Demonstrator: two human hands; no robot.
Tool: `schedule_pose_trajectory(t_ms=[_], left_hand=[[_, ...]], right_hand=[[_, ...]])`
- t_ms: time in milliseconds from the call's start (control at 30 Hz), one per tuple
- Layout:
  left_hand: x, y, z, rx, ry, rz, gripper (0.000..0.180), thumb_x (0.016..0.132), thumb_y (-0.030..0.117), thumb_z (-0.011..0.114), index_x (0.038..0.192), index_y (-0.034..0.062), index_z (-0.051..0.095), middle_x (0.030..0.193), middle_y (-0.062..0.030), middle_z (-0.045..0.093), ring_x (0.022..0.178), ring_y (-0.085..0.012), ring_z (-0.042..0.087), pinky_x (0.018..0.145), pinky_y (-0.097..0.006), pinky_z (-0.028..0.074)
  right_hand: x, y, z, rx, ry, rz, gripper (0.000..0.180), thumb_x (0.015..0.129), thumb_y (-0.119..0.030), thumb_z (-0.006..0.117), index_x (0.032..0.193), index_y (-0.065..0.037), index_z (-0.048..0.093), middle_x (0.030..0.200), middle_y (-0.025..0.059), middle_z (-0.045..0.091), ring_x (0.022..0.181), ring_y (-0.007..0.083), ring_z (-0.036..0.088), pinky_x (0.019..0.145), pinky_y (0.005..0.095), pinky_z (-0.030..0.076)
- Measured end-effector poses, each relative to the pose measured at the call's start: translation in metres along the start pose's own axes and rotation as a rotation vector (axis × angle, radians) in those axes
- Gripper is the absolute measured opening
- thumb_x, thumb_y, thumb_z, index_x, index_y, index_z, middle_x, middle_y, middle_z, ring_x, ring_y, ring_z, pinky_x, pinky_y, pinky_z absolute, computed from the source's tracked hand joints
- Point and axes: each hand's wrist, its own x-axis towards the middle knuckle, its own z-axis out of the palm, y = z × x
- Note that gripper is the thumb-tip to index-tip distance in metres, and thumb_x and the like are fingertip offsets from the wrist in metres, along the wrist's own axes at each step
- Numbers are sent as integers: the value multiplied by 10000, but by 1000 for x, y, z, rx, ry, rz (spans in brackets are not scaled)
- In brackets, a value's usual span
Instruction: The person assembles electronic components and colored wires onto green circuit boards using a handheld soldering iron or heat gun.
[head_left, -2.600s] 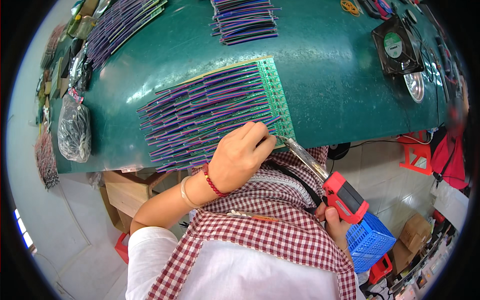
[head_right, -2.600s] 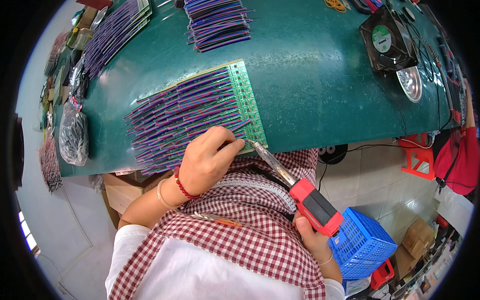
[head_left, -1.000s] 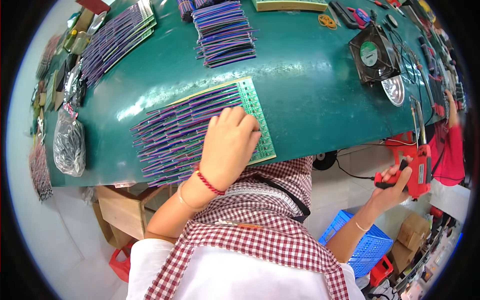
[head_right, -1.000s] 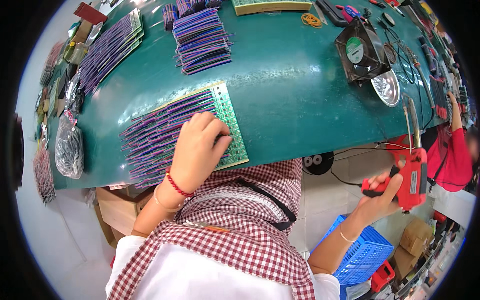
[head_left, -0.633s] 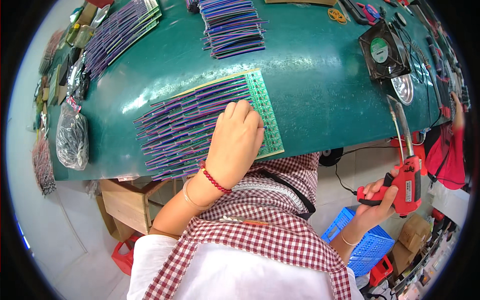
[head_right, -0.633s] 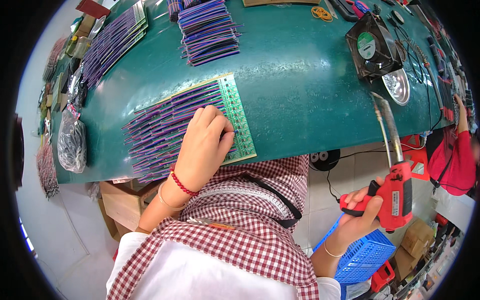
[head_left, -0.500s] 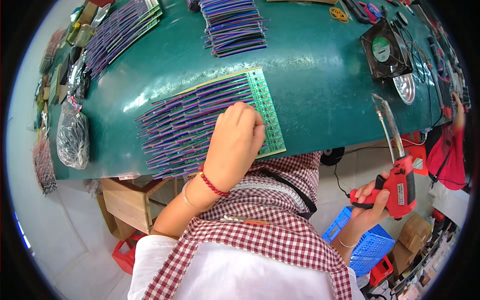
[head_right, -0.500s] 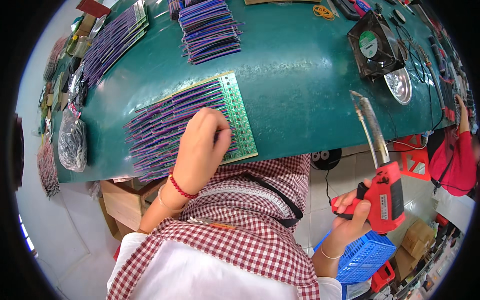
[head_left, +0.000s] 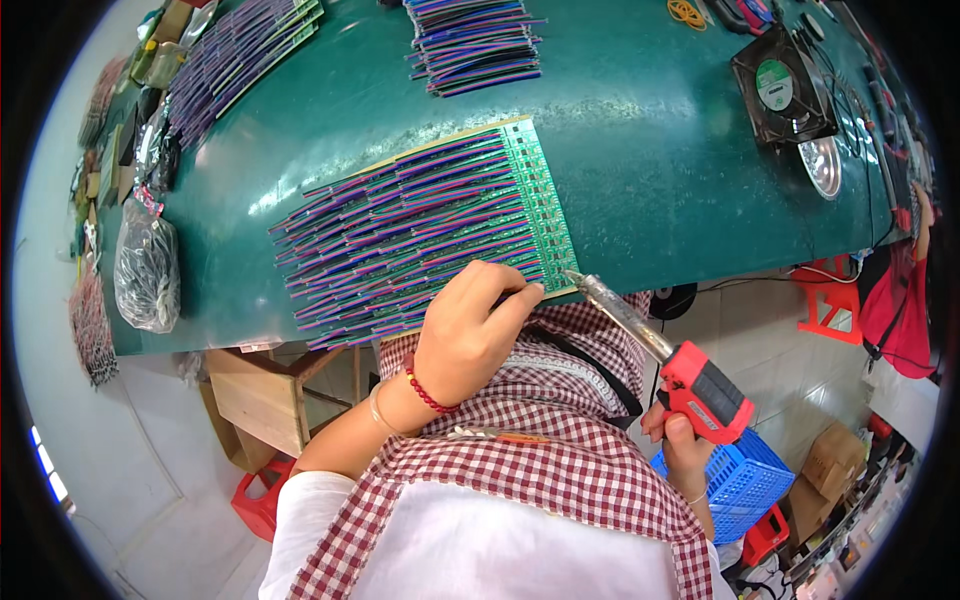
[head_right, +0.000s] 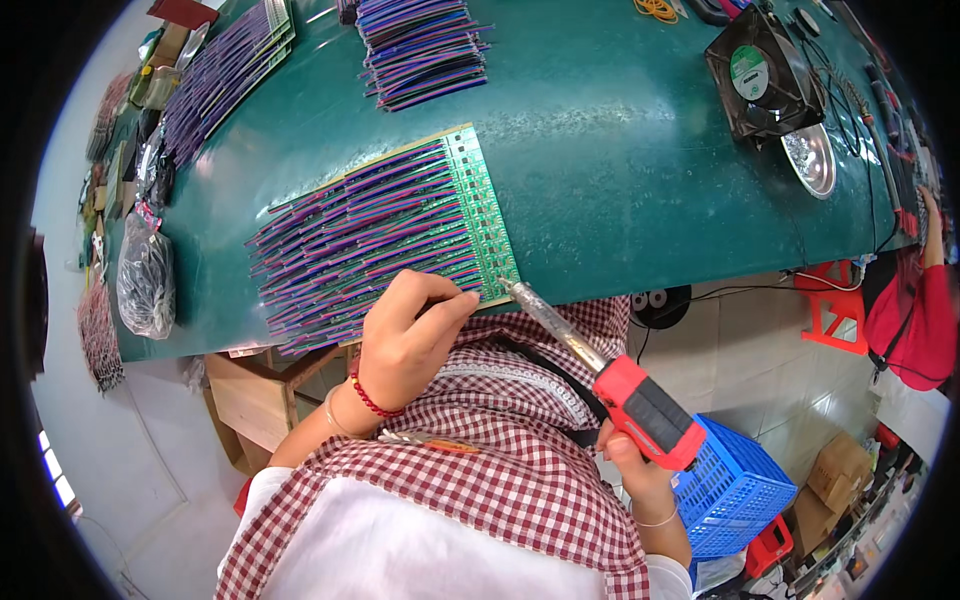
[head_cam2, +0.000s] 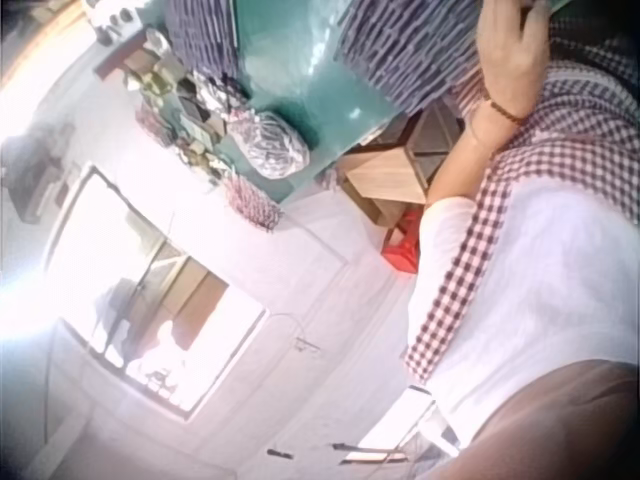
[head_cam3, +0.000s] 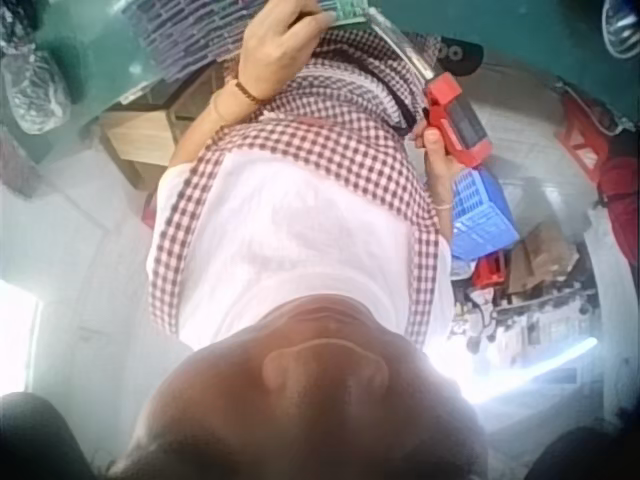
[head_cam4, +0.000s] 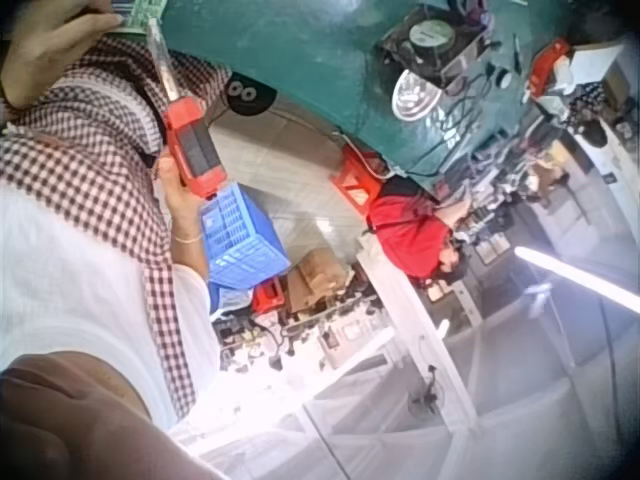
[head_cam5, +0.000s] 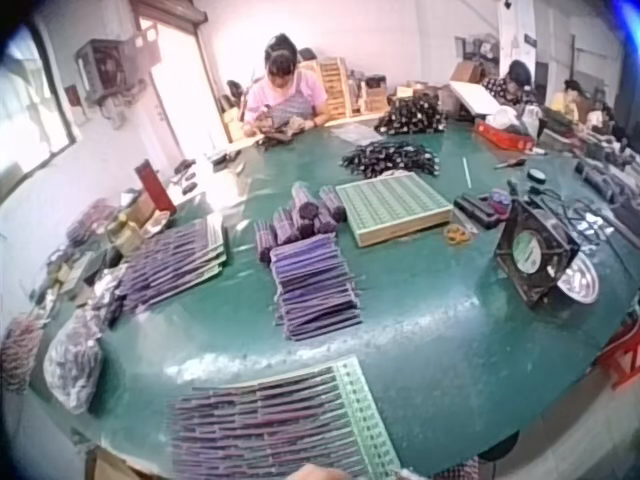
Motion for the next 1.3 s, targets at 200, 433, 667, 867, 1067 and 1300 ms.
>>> schedule_pose_trajectory(t_ms=[200,433,667,867,1067,1300], left_hand=[[-1,-2,5,-12,-5,5,242,691,-65,743,910,13,676,853,-85,599,720,-242,588,588,-333,481],[0,-1,6,2,-31,26,249,678,-73,727,909,-2,667,839,-90,580,718,-243,582,591,-340,483],[0,-2,5,14,-37,47,266,651,-84,712,902,-13,661,848,-97,571,718,-243,575,593,-341,478],[1,0,4,19,-54,45,274,642,-87,703,903,-17,659,851,-98,570,716,-244,572,595,-340,477],[3,0,3,11,-50,63,277,637,-89,692,902,-15,660,849,-98,571,715,-244,571,597,-340,478],[2,-1,5,20,-56,72,273,639,-87,690,902,-20,658,849,-100,572,716,-244,571,597,-342,480]], right_hand=[[-5,2,5,-13,-20,59,555,889,-444,663,1164,21,534,690,94,594,550,137,519,510,265,413],[-5,1,6,82,-43,73,235,897,-204,683,948,16,616,739,50,596,646,124,543,591,273,452],[-5,4,5,4,-48,6,246,895,-206,684,944,25,615,737,58,593,647,130,542,587,275,447],[-8,2,1,60,-43,79,247,870,-200,702,915,30,624,771,62,601,645,138,555,597,282,458],[-8,9,0,-90,-71,47,265,865,-215,704,914,34,627,772,69,599,648,147,568,599,285,460],[-10,4,2,-14,-16,74,272,860,-220,705,906,41,640,763,71,604,655,156,577,605,291,468]])
